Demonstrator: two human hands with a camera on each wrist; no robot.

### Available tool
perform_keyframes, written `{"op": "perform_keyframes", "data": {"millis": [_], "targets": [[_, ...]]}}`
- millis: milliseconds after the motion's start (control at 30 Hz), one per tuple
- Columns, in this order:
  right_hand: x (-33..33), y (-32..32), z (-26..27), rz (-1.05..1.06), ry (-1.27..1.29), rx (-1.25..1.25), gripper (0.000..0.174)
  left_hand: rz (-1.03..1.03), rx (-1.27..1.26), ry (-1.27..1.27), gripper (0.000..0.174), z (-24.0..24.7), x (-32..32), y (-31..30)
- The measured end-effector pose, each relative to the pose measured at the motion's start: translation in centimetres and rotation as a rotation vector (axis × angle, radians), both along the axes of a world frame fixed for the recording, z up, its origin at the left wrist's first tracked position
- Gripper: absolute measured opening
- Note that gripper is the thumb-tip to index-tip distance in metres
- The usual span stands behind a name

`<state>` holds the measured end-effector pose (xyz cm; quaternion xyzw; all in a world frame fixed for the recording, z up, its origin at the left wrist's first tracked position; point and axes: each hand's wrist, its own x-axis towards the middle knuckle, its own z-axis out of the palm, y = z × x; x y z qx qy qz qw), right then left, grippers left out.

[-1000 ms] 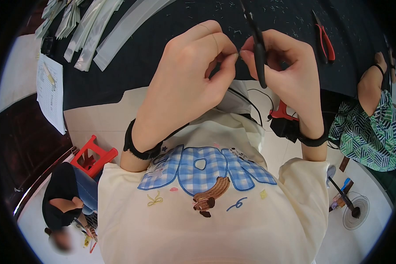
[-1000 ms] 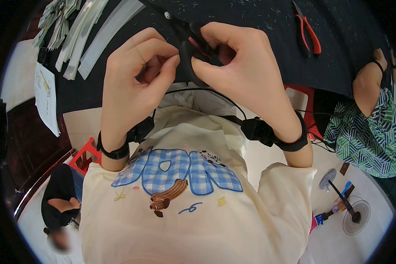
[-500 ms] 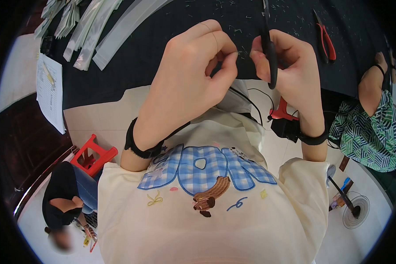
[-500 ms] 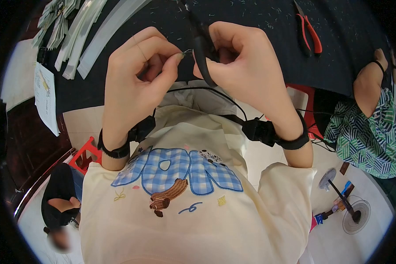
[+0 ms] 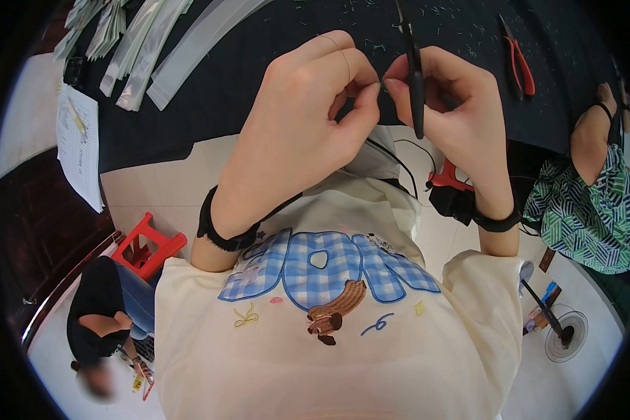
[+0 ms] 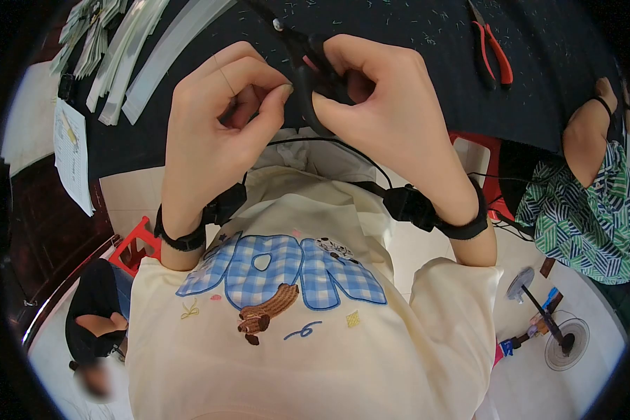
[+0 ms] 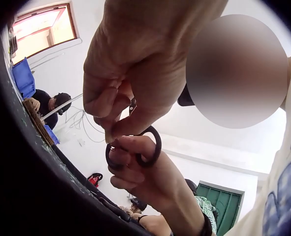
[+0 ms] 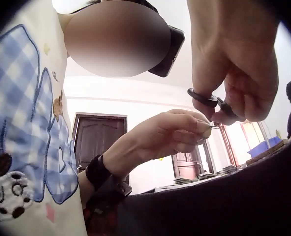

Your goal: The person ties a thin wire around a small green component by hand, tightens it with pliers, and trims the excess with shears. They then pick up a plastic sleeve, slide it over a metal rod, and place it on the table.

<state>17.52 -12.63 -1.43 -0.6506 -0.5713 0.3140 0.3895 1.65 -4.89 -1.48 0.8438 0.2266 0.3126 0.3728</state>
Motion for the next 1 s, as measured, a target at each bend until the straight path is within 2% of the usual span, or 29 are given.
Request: {"op": "perform_keyframes", "data": {"millis": [133, 233, 433, 533, 600, 833, 867, 933, 967, 1000], "targets": [[-0.1, 0.1, 0.1, 0.025, -0.047, -0.02, 0.012, 0.002, 0.0, 0.004, 0.006, 0.0, -0.1, 0.0], [-0.1, 0.1, -0.2, 0.025, 0.008, -0.045, 0.012, 0.007, -0.009, -0.017, 0.006, -0.2, 0.0, 0.0], [-0.1, 0.0, -0.2, 0.032, -0.039, 0.025, 0.012, 0.03, -0.024, -0.019, 0.005, -0.3, 0.1, -0.1], [-0.1, -0.2, -0.1, -0.007, 0.0, -0.039, 0.014, 0.034, -0.087, -0.036, 0.004, -0.2, 0.2, -0.2], [-0.5, -0.2, -0.7, -0.105, 0.111, 0.24, 0.013, 0.045, -0.101, -0.035, 0.004, -0.3, 0.3, -0.2], [0.0, -0.1, -1.1, -0.065, 0.076, 0.309, 0.018, 0.051, -0.134, -0.012, 0.004, -0.1, 0.1, -0.1], [-0.2, -0.2, -1.0, -0.13, 0.127, 0.344, 0.018, 0.051, -0.133, -0.012, 0.004, -0.2, 0.1, -0.1], [-0.6, -0.6, -0.6, -0.246, 0.152, 0.359, 0.019, 0.104, -0.242, -0.072, 0.001, -0.5, 0.0, 0.0], [-0.6, -1.0, -0.7, -0.245, 0.152, 0.36, 0.019, 0.105, -0.241, -0.072, 0.001, -0.4, -0.1, 0.0], [-0.5, -1.6, -1.0, -0.226, 0.089, 0.348, 0.02, 0.124, -0.354, -0.098, 0.002, -0.3, -0.2, 0.0]]}}
